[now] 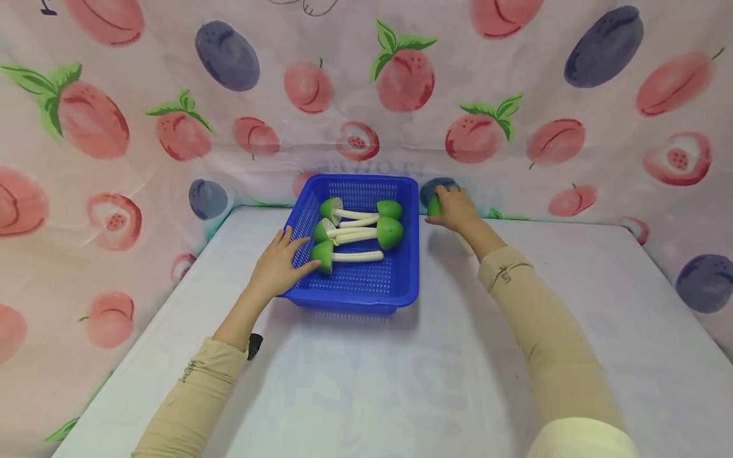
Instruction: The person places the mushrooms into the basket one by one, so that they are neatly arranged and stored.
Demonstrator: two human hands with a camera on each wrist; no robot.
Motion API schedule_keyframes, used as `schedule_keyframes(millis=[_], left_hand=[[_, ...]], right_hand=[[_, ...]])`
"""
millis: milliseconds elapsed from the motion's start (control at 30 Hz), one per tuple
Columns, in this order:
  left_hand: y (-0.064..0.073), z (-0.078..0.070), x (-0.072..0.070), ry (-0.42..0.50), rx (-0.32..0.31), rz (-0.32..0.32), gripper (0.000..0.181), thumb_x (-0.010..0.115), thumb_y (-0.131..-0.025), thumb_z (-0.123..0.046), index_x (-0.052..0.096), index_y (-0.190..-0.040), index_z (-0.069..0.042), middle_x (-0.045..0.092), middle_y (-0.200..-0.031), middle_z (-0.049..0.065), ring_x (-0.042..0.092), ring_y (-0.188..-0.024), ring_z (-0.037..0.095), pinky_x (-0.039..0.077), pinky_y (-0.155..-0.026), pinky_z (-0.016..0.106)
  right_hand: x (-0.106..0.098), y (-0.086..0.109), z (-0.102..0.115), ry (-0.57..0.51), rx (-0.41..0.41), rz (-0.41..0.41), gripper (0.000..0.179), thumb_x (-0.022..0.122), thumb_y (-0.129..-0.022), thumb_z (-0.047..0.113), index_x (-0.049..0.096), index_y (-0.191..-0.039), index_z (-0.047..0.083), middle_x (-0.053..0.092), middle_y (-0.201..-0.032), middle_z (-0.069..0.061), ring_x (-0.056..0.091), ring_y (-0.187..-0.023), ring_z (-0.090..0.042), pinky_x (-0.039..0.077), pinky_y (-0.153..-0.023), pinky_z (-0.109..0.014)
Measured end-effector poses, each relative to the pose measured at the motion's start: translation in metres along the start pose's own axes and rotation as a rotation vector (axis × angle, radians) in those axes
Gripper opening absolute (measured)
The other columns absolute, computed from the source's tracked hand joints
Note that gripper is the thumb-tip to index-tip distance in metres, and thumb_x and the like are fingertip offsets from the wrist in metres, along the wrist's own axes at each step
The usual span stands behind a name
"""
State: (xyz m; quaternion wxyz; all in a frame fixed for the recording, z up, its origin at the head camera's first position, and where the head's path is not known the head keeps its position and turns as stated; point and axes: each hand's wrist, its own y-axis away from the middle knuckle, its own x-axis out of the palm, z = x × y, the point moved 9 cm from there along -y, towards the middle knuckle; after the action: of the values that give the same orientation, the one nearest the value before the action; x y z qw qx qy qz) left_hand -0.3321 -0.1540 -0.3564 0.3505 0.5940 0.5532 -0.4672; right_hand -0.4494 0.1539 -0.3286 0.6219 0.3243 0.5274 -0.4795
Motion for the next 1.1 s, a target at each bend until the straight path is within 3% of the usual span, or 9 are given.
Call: schedule_keyframes(millis=[333, 600, 733, 933, 1100], left_hand=[[0.004, 0.001, -0.002, 0.019, -0.024, 0.012, 0.071, 0.051, -0.089, -0.057, 0.044, -0.141, -0.009, 0.02, -0.153, 0.027, 0.011, -0.145, 0.039, 0.02, -0.115, 0.055], [0.006, 0.005, 0.001, 0.017, -0.012, 0.024, 0.071, 0.052, -0.089, -0.055, 0.043, -0.14, -0.007, 0.018, -0.152, 0.028, 0.01, -0.144, 0.041, 0.019, -0.115, 0.056], [0.003, 0.005, 0.001, 0.009, -0.01, 0.02, 0.07, 0.052, -0.089, -0.054, 0.044, -0.14, -0.007, 0.019, -0.152, 0.028, 0.011, -0.144, 0.041, 0.02, -0.114, 0.056], [0.001, 0.003, -0.001, 0.008, -0.009, 0.021, 0.069, 0.052, -0.09, -0.053, 0.044, -0.14, -0.007, 0.019, -0.152, 0.028, 0.01, -0.145, 0.041, 0.019, -0.115, 0.055], [0.0, -0.002, 0.001, 0.0, 0.009, 0.032, 0.069, 0.052, -0.09, -0.053, 0.044, -0.14, -0.007, 0.019, -0.152, 0.029, 0.011, -0.144, 0.042, 0.019, -0.115, 0.055]], right_hand=[[-0.029, 0.02, -0.006, -0.035, 0.019, -0.008, 0.068, 0.07, -0.083, 0.031, 0.042, -0.131, -0.008, 0.045, -0.116, -0.034, 0.048, -0.098, -0.047, 0.046, -0.085, -0.056], [-0.038, 0.042, -0.004, -0.055, 0.023, 0.008, 0.063, 0.07, -0.081, 0.031, 0.047, -0.127, -0.007, 0.043, -0.111, -0.03, 0.051, -0.089, -0.041, 0.05, -0.076, -0.049], [-0.047, 0.051, 0.001, -0.047, -0.002, 0.002, 0.056, 0.071, -0.081, 0.027, 0.047, -0.121, -0.006, 0.041, -0.117, -0.032, 0.049, -0.094, -0.043, 0.05, -0.081, -0.053], [-0.061, 0.065, 0.01, -0.076, -0.06, -0.04, 0.05, 0.071, -0.081, 0.019, 0.045, -0.115, -0.006, 0.054, -0.107, -0.03, 0.053, -0.088, -0.037, 0.051, -0.074, -0.048], [-0.062, 0.082, 0.011, -0.071, -0.044, -0.031, 0.057, 0.07, -0.081, 0.02, 0.045, -0.126, -0.003, 0.048, -0.111, -0.032, 0.054, -0.086, -0.038, 0.052, -0.07, -0.046]])
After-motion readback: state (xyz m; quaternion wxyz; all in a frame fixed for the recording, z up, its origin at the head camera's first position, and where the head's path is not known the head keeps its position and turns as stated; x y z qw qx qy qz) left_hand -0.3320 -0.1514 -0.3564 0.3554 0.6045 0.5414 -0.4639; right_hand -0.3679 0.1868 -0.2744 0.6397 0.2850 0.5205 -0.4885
